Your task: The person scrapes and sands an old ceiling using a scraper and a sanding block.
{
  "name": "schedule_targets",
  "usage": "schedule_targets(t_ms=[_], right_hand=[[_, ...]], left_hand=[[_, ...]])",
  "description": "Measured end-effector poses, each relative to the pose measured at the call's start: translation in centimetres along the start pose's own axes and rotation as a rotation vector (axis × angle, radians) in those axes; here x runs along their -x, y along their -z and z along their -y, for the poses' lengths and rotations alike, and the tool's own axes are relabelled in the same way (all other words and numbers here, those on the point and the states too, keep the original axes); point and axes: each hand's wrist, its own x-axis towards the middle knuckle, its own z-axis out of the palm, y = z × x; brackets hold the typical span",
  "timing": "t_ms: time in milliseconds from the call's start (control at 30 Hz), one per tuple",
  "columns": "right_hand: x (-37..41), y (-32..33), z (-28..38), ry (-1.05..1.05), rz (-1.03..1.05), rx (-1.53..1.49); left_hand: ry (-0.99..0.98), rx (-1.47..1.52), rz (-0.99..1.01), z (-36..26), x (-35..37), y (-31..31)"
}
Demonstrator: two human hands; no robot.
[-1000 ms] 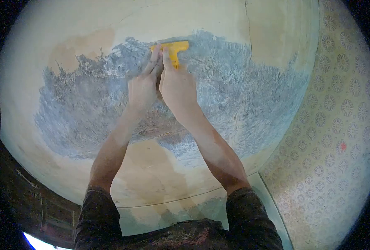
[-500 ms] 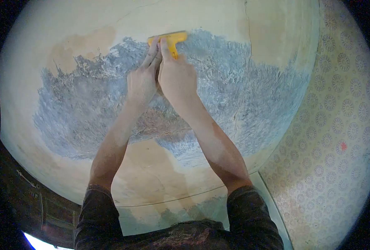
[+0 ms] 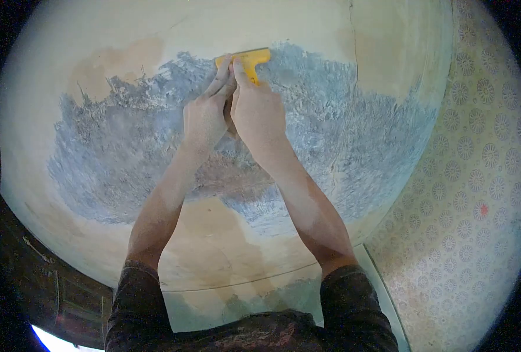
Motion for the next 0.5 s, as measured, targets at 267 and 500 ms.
schedule_targets(t_ms=[267, 500], right_hand=[[-0.1, -0.3, 0.1, 0.009, -0.009, 0.012], [-0.1, -1.2, 1.6, 0.028, -0.069, -0.027]], left_hand=[[0.063, 0.036, 0.026, -0.6, -0.1, 0.7], [0.128, 0.063, 0.01, 0.2, 0.4, 1.0]])
